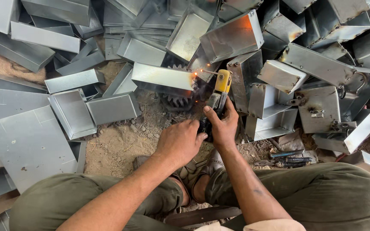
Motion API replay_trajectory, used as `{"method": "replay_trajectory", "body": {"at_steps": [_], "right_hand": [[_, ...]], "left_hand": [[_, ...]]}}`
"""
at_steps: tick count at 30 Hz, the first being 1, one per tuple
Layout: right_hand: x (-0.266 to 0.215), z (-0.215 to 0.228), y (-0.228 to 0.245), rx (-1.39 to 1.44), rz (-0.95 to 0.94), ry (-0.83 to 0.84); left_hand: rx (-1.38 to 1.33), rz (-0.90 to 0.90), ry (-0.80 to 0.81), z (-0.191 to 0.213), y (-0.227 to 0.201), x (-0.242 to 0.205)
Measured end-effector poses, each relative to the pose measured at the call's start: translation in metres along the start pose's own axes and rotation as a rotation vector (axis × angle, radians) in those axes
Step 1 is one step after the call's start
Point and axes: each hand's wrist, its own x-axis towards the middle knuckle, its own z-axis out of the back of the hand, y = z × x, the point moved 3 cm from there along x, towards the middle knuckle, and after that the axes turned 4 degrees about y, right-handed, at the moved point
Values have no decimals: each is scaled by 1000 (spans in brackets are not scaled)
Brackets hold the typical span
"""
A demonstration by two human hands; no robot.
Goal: The person welds the joints of small metal rectangular boxes using a hand-held welding electrode holder while sitting on the ground.
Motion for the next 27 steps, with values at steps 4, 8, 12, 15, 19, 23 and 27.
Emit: {"method": "replay_trajectory", "body": {"at_steps": [4,8,12,15,19,23,27], "right_hand": [[0,-1,1,-12,11,3],[0,1,2,-66,-22,-12],[1,1,1,1,-55,-27],[2,3,0,-33,-20,-50],[5,4,-4,-38,-9,-80],[4,6,-4,-17,2,-69],[5,13,-6,43,57,-105]], "left_hand": [[-3,-11,-14,1,2,1],[47,-16,76,4,3,8],[85,178,190,37,20,8],[-32,300,7,69,43,12],[182,59,-438,87,69,43],[451,-116,-542,66,102,95],[574,-98,-441,34,133,122]]}}
